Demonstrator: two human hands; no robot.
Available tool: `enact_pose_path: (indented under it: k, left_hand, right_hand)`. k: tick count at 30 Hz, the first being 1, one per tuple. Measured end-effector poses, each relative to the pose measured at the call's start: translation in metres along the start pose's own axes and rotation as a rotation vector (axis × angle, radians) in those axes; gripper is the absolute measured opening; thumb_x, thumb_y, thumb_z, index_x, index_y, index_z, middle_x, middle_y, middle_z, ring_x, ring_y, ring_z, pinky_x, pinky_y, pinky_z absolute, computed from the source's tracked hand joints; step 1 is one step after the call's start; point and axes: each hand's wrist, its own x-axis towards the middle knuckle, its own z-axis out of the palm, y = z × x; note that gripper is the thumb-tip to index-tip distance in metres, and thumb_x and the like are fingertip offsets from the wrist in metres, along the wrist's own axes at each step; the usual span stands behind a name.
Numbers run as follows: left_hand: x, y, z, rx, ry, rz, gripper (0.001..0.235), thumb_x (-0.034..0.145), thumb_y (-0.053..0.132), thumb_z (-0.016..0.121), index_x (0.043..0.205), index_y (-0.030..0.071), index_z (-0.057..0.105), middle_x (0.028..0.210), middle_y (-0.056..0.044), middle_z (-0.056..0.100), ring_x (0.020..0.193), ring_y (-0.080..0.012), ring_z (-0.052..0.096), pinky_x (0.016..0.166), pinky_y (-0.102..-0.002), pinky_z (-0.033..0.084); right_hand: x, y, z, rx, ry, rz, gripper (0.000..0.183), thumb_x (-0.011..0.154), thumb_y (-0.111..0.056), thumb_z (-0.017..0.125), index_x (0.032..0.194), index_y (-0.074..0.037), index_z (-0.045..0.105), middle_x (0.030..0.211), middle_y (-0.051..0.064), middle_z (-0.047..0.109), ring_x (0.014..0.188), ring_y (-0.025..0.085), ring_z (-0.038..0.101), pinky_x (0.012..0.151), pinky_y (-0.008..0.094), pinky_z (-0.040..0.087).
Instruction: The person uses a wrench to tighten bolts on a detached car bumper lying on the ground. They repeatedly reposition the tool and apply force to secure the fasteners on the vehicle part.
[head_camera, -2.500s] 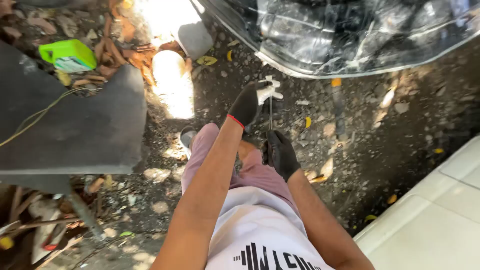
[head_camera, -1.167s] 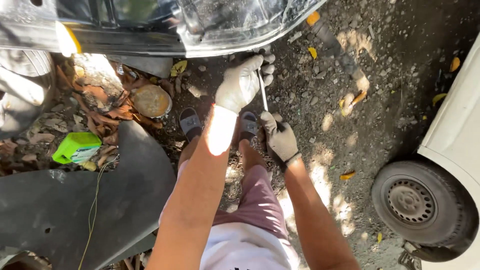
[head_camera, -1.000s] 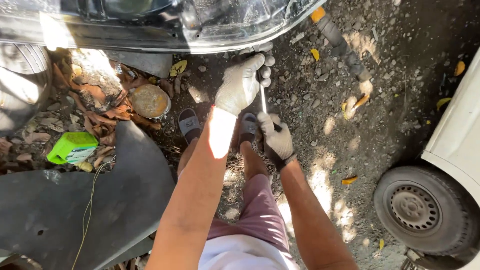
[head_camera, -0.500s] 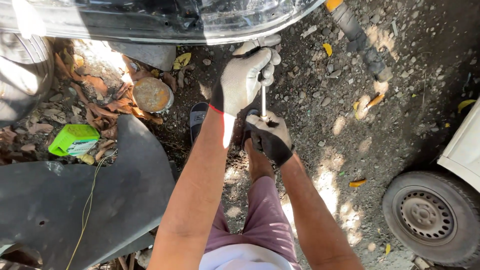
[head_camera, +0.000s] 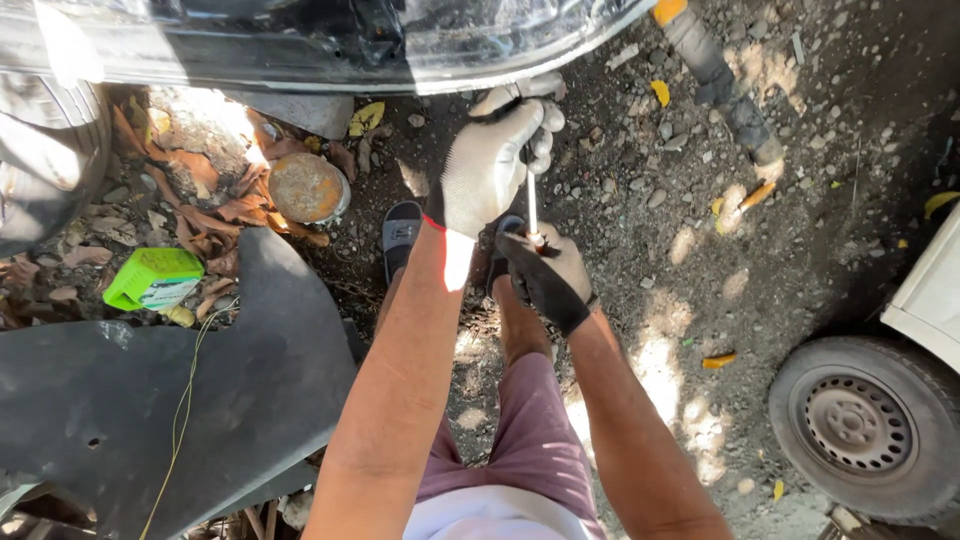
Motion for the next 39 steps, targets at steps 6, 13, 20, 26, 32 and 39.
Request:
enact_pose_path:
  k: [6,13,20,26,32,39]
  left_hand:
    - [-0.007,0.016,0.012,-0.069,-0.020,-0.006,0.035,0.111,0.012,0.051,0.144,0.001,0.056,0.101,-0.008,0.062,0.080,-0.0130,0.050,0.069,-0.028,0.045]
    - [0.004,-0.003,0.004,-0.152,-0.003,0.059,0.029,0.107,0.009,0.056,0.135,-0.001,0.054,0.100,-0.012,0.068,0.083,-0.0191,0.059,0.076,-0.035,0.052]
    - [-0.004,0.001,0.004,-0.141,0.076,0.072,0.021,0.106,0.011,0.057,0.126,0.002,0.054,0.101,-0.012,0.068,0.081,-0.0191,0.060,0.075,-0.038,0.053]
    - [-0.007,0.007,0.001,-0.214,0.031,-0.026,0.027,0.108,0.012,0.056,0.132,0.001,0.058,0.099,-0.011,0.065,0.080,-0.0163,0.055,0.071,-0.034,0.048]
    - [-0.004,0.009,0.004,-0.143,0.016,-0.023,0.032,0.108,0.011,0.052,0.136,-0.004,0.059,0.099,-0.010,0.063,0.078,-0.0148,0.052,0.067,-0.032,0.046]
    - [-0.004,0.012,0.000,-0.098,0.025,-0.073,0.030,0.108,0.007,0.050,0.131,-0.007,0.062,0.099,-0.008,0.060,0.075,-0.0130,0.048,0.066,-0.030,0.044]
  right_hand:
    - [-0.003,0.002,0.002,-0.214,0.107,0.003,0.024,0.092,-0.024,0.078,0.090,-0.002,0.068,0.072,0.000,0.064,0.063,0.005,0.056,0.054,0.024,0.044]
    - [0.004,-0.016,-0.018,-0.443,0.097,-0.223,0.023,0.091,-0.022,0.074,0.101,-0.004,0.064,0.078,-0.003,0.068,0.070,0.003,0.062,0.064,0.022,0.050]
    - [-0.016,-0.029,-0.001,-0.431,0.096,-0.105,0.036,0.092,-0.037,0.075,0.106,-0.005,0.068,0.074,0.000,0.065,0.064,0.005,0.059,0.059,0.023,0.049]
    - [-0.016,0.016,-0.002,-0.129,0.146,0.051,0.033,0.085,-0.036,0.082,0.096,-0.007,0.071,0.073,0.000,0.069,0.063,0.006,0.060,0.056,0.024,0.048]
    - [-0.047,-0.030,0.016,-0.282,0.231,0.074,0.033,0.089,-0.041,0.080,0.089,-0.009,0.071,0.071,0.001,0.067,0.063,0.008,0.060,0.056,0.024,0.046]
    - [-0.042,-0.002,0.012,-0.098,0.237,0.098,0.029,0.084,-0.035,0.082,0.091,-0.008,0.073,0.072,-0.002,0.068,0.063,0.006,0.061,0.055,0.024,0.047]
